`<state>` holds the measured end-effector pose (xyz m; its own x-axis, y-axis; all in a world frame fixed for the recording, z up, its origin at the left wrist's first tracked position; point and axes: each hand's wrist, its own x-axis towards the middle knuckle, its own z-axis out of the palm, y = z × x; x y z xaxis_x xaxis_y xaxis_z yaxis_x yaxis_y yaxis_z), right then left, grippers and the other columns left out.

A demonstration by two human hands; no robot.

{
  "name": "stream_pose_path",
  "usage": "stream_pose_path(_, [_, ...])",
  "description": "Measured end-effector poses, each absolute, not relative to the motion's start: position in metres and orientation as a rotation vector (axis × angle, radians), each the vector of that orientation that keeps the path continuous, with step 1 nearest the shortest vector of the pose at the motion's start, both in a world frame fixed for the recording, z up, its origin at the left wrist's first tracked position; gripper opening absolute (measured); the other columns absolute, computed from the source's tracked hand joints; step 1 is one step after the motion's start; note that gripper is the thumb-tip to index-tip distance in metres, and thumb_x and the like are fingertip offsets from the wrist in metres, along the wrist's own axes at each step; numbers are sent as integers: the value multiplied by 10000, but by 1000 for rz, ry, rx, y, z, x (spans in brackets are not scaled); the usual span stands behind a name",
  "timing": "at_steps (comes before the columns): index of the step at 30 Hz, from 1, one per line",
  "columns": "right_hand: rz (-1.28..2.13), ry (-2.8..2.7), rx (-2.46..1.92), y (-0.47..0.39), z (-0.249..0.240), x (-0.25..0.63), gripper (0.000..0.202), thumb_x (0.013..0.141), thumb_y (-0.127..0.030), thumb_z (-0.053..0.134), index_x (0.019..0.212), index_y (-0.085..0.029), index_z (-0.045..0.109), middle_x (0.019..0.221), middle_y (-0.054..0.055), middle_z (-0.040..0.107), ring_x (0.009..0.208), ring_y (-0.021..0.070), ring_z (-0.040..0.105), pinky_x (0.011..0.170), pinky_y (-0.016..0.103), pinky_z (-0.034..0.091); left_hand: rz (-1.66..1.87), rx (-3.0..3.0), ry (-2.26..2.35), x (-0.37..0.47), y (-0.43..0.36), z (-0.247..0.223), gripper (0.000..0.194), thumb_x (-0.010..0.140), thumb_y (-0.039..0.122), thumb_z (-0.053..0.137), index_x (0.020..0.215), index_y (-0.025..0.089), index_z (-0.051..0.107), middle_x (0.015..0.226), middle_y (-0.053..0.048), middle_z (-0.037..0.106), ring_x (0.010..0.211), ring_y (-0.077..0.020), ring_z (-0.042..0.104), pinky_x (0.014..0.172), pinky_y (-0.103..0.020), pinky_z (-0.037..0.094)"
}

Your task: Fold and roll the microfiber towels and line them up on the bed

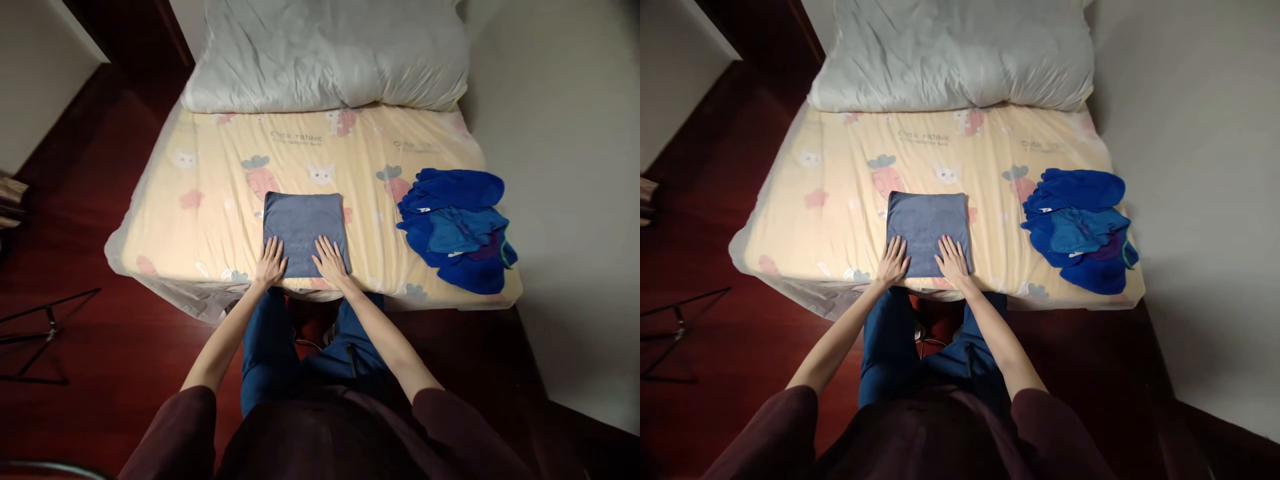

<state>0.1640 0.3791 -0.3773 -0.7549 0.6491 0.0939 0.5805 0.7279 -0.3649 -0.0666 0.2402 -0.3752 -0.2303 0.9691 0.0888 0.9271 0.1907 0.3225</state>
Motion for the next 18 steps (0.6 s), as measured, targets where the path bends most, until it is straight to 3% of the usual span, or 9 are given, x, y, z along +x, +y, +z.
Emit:
stream_pose_path(8, [377, -2532, -1142, 349, -403, 232, 620, 1076, -431, 333, 1628, -148, 354, 1694, 124, 315, 1593, 267, 255, 1307, 547, 165, 397, 1811, 2384, -59, 190, -378, 671, 1048, 451, 352, 1604, 76, 367, 1711, -166, 226, 1612, -299, 143, 1317, -522, 165])
stream_pose_path(12, [334, -2472, -1157, 346, -407, 226, 595, 1067, -403, 366, 1609, -158, 397, 1674, 130, 359, 1576, 274, 297, 1296, 556, 194, 375, 1828, 2408, -67, 228, -366, 661, 1027, 462, 399, 1568, 83, 436, 1710, -175, 225, 1613, -318, 129, 1321, -539, 148])
stream_pose_path(18, [240, -2459, -1131, 343, -408, 225, 595, 1060, -370, 404, 1620, -171, 375, 1665, 128, 380, 1552, 286, 347, 1273, 555, 243, 344, 1784, 2430, -110, 327, -362, 714, 1012, 470, 415, 1590, 51, 390, 1714, -181, 210, 1611, -322, 146, 1319, -512, 148])
